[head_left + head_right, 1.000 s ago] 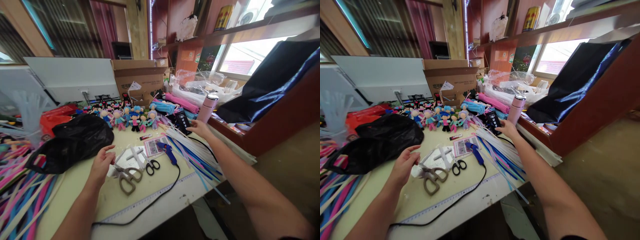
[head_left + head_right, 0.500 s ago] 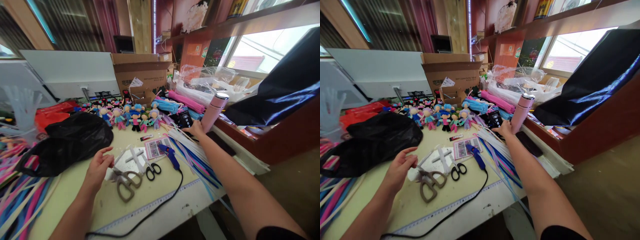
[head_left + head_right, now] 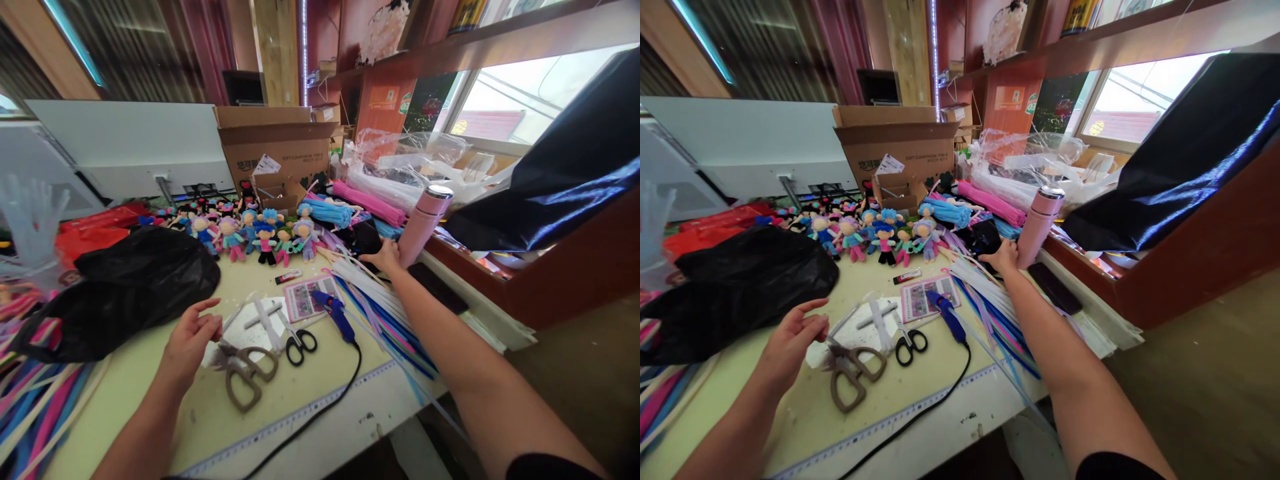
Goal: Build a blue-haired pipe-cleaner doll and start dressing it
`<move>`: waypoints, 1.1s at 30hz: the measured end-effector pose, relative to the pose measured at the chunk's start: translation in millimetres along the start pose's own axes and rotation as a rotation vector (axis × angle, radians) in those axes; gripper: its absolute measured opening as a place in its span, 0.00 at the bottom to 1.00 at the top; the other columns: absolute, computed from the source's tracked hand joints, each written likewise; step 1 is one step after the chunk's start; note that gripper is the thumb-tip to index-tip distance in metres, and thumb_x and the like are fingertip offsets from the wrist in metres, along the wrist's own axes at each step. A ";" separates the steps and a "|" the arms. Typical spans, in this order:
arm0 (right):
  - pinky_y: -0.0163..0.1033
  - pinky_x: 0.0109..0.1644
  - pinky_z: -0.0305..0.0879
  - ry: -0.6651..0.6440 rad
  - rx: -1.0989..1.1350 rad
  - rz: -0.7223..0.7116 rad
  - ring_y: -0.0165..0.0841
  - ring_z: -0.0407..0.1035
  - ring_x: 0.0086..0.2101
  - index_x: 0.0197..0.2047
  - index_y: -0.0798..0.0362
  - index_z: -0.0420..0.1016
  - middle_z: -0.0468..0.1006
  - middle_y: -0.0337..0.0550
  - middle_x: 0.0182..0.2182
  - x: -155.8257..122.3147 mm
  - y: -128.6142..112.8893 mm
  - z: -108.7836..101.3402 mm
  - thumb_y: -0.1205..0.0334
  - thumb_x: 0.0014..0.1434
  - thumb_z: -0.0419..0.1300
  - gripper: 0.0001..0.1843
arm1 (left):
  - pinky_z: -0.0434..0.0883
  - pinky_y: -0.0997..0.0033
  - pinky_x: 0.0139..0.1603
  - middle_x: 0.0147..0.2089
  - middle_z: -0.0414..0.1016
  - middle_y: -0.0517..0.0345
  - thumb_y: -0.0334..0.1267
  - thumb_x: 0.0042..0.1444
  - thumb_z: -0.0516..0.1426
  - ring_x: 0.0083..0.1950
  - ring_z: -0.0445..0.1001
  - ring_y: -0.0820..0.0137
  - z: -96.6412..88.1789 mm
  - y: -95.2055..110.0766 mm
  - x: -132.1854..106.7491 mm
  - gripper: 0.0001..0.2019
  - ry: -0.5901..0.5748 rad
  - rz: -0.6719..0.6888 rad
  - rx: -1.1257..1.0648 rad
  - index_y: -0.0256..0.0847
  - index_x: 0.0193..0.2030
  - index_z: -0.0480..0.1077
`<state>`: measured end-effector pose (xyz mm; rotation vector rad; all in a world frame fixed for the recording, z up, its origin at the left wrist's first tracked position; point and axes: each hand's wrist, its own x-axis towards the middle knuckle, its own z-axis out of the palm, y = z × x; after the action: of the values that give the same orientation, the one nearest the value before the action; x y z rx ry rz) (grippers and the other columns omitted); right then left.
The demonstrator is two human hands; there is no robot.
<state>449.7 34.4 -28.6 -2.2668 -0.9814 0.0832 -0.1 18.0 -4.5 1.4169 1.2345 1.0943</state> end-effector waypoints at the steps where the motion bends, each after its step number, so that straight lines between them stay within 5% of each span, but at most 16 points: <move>1: 0.50 0.60 0.55 -0.006 -0.005 -0.006 0.50 0.60 0.56 0.59 0.58 0.59 0.64 0.59 0.54 -0.3 0.1 -1.1 0.49 0.34 0.72 0.51 | 0.62 0.73 0.27 0.19 0.65 0.66 0.49 0.44 0.62 0.24 0.63 0.72 0.0 -0.1 0.2 0.26 0.000 -0.003 0.001 0.38 0.47 0.65; 19: 0.48 0.59 0.56 -0.060 -0.019 -0.046 0.48 0.60 0.56 0.61 0.58 0.58 0.64 0.59 0.55 -4.9 1.3 -9.6 0.47 0.39 0.71 0.50 | 0.63 0.71 0.28 0.19 0.65 0.66 0.49 0.44 0.62 0.24 0.64 0.71 -0.4 -1.5 0.3 0.25 0.002 0.014 0.030 0.39 0.48 0.66; 26: 0.53 0.59 0.57 0.017 -0.001 -0.388 0.48 0.63 0.55 0.63 0.60 0.56 0.70 0.60 0.54 -30.9 17.0 -23.3 0.55 0.58 0.56 0.33 | 0.63 0.69 0.29 0.20 0.66 0.65 0.49 0.42 0.62 0.25 0.64 0.70 -0.2 -1.1 1.8 0.25 0.028 -0.025 0.019 0.40 0.46 0.66; 33: 0.52 0.60 0.58 -0.038 -0.020 -0.429 0.46 0.63 0.56 0.67 0.68 0.46 0.69 0.63 0.54 -49.7 24.0 -17.6 0.65 0.57 0.47 0.36 | 0.64 0.69 0.29 0.20 0.67 0.65 0.49 0.41 0.63 0.25 0.64 0.69 1.7 -1.2 2.5 0.25 0.026 -0.055 0.017 0.40 0.45 0.67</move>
<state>434.5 -20.6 -38.6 -2.0292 -1.4701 -0.0693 1.6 20.5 -5.8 1.3769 1.2968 1.0701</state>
